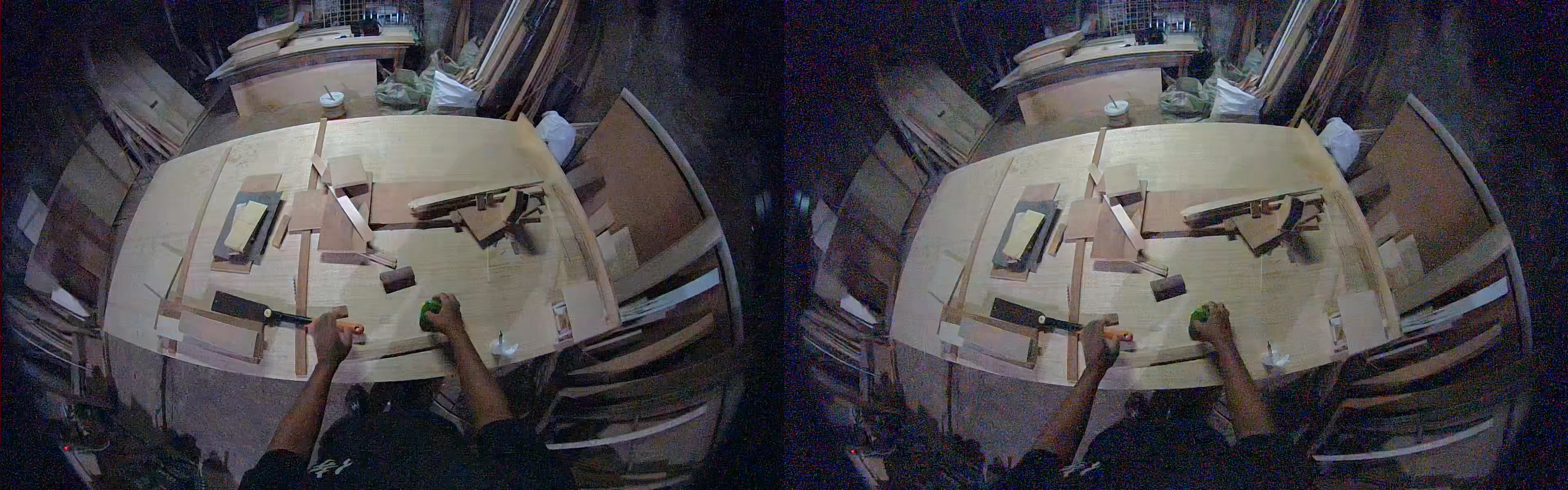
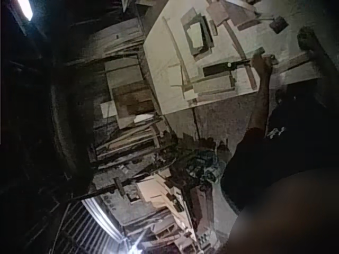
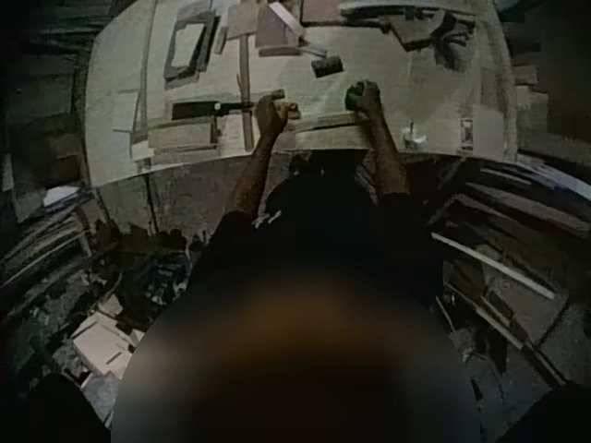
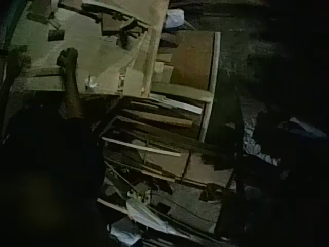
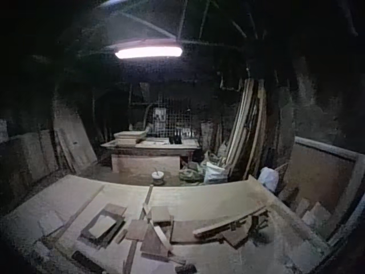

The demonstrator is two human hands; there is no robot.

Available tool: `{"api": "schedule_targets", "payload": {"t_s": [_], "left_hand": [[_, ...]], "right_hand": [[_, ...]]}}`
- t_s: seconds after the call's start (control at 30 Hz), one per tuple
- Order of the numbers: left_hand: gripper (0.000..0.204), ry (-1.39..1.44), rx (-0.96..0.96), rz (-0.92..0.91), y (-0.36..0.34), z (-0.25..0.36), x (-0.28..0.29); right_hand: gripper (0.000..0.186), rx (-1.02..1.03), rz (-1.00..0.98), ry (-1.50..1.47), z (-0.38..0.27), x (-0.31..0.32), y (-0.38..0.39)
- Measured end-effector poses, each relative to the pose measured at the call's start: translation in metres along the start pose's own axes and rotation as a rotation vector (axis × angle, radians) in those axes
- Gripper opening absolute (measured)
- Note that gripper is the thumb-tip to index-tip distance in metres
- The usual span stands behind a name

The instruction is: Measuring and cutting a piece of wood using a hand saw on a workshop bench.

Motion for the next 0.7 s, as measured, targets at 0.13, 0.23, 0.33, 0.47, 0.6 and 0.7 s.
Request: {"api": "schedule_targets", "payload": {"t_s": [0.13,0.23,0.33,0.47,0.6,0.7], "left_hand": [[0.061,-0.096,0.065,-0.228,-0.052,0.023,-0.051],[0.086,-0.284,0.262,-0.475,-0.069,-0.004,-0.085],[0.109,-0.275,0.434,-0.578,-0.076,-0.029,-0.105],[0.12,-0.249,0.6,-0.649,-0.089,-0.012,-0.133],[0.125,-0.278,0.627,-0.544,-0.09,-0.013,-0.133],[0.126,-0.306,0.599,-0.549,-0.087,-0.018,-0.128]], "right_hand": [[0.056,-0.011,-0.106,0.156,0.011,-0.015,-0.015],[0.056,-0.018,-0.113,0.135,-0.004,-0.017,-0.016],[0.06,-0.083,-0.185,0.183,-0.014,-0.021,-0.022],[0.06,-0.022,0.032,0.12,-0.046,-0.002,-0.046],[0.057,0.226,0.164,-0.041,-0.107,-0.027,-0.096],[0.059,0.269,0.137,-0.046,-0.146,-0.077,-0.145]]}}
Point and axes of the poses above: each hand's wrist, its own y-axis away from the middle knuckle, its own x-axis out of the back of the hand, z = x × y, the point moved 7 cm from there along -y, towards the middle knuckle, and after that the axes turned 12 degrees about y, right-handed, at the moved point
